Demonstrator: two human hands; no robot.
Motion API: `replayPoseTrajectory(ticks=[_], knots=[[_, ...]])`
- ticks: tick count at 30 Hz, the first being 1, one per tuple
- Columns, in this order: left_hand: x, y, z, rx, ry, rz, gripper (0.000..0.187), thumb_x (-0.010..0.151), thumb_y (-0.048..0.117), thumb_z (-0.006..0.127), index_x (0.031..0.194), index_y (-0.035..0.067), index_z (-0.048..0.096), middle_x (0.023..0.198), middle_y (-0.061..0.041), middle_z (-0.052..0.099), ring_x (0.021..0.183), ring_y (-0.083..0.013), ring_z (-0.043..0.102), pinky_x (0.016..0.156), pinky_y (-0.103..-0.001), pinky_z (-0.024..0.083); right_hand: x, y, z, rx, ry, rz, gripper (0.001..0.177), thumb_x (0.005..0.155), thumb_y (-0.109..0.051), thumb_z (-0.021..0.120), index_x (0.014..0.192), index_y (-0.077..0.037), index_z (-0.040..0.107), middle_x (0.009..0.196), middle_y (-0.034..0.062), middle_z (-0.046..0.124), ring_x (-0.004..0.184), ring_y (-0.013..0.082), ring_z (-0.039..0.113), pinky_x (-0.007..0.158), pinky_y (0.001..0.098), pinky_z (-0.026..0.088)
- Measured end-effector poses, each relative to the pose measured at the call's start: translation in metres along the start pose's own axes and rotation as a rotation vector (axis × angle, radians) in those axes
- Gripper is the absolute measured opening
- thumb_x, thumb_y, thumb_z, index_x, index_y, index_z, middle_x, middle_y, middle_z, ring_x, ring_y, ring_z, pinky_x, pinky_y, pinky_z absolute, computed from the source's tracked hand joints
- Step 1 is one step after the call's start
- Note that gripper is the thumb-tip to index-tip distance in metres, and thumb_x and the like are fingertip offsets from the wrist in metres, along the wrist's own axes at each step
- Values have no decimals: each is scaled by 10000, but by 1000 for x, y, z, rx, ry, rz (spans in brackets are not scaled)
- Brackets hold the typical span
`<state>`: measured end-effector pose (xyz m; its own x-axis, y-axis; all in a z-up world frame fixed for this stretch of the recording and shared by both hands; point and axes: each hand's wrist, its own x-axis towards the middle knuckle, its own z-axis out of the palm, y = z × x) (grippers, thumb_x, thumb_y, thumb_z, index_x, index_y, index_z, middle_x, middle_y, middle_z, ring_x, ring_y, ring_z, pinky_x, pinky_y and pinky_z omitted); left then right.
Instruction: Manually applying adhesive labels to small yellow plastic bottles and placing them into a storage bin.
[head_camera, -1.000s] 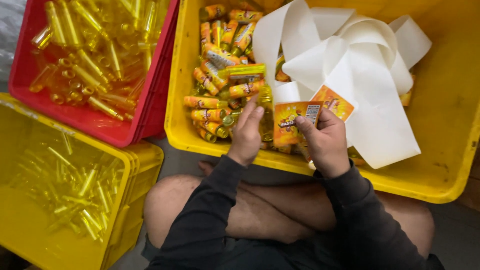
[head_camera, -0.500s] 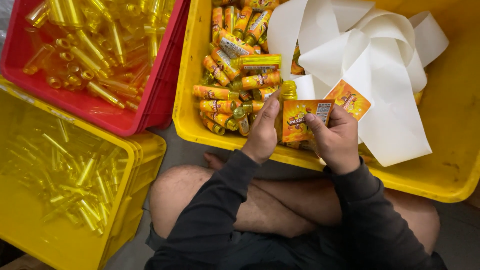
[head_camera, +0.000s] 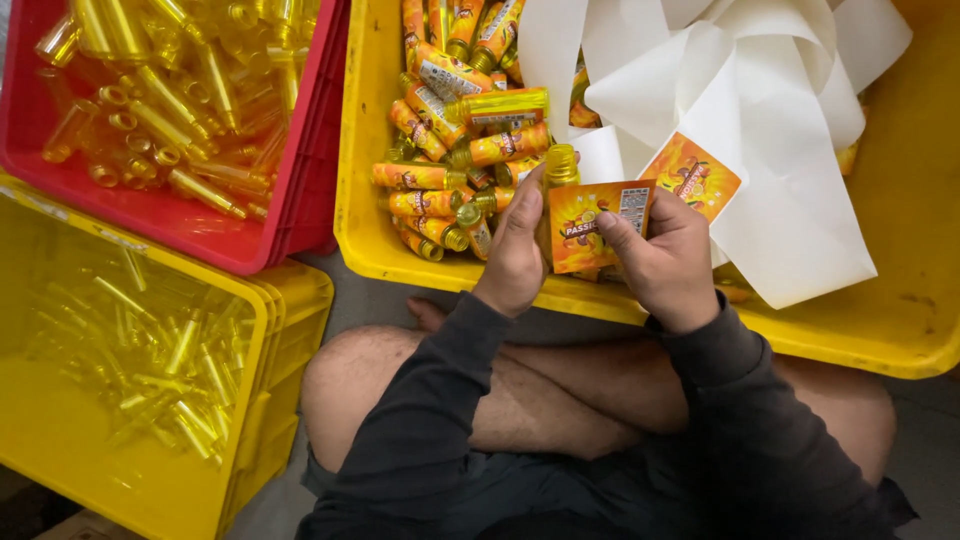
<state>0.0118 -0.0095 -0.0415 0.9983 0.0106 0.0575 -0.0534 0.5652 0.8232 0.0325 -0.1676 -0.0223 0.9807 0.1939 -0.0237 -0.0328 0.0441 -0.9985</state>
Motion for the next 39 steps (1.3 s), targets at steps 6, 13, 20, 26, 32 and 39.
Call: replayPoseTrajectory(ticks=[6, 13, 20, 26, 32, 39], knots=[[7, -2, -15, -143, -50, -66, 582, 1122, 406, 387, 1563, 28, 357, 1371, -179, 593, 1247, -241, 618, 1094, -473, 520, 1, -3, 0, 7, -8, 9, 148, 989, -89, 726, 1077, 24, 691, 884, 122, 712, 839, 134, 659, 765, 339, 583], [9, -2, -14, -224, -44, -55, 557, 1104, 371, 420, 1520, 1, 408, 1265, -219, 654, 1115, -252, 705, 1007, -449, 592, 0, 1, -2, 23, -16, 13, 169, 995, -98, 720, 1090, 36, 676, 893, 140, 711, 837, 152, 665, 760, 334, 580], [8, 0, -8, -178, -29, -43, 553, 1104, 366, 421, 1521, 3, 410, 1325, -179, 628, 1124, -220, 694, 1000, -427, 593, -1, 0, -1, 3, -22, -8, 171, 990, -85, 723, 1090, 47, 679, 888, 158, 713, 835, 171, 670, 758, 348, 581], [7, -4, -13, -189, -33, -45, 556, 1100, 358, 420, 1522, -4, 408, 1356, -205, 611, 1147, -249, 688, 1000, -445, 593, 1, 0, -1, -12, -31, -24, 160, 993, -74, 720, 1090, 47, 682, 878, 158, 707, 831, 168, 655, 753, 348, 573], [5, -1, -10, -107, -27, -45, 579, 1090, 391, 440, 1526, 13, 403, 1442, -155, 558, 1230, -222, 629, 1086, -438, 529, 2, -9, 2, -4, -27, -11, 161, 997, -84, 722, 1078, 48, 677, 856, 136, 695, 799, 154, 648, 751, 340, 571], [1, 14, -5, 193, -87, -66, 637, 1040, 338, 601, 1562, 47, 382, 1455, -151, 527, 1351, -258, 516, 1211, -494, 358, 4, -6, -1, -27, -35, -17, 164, 1007, -98, 713, 1044, 55, 667, 786, 130, 667, 723, 162, 625, 705, 341, 566]])
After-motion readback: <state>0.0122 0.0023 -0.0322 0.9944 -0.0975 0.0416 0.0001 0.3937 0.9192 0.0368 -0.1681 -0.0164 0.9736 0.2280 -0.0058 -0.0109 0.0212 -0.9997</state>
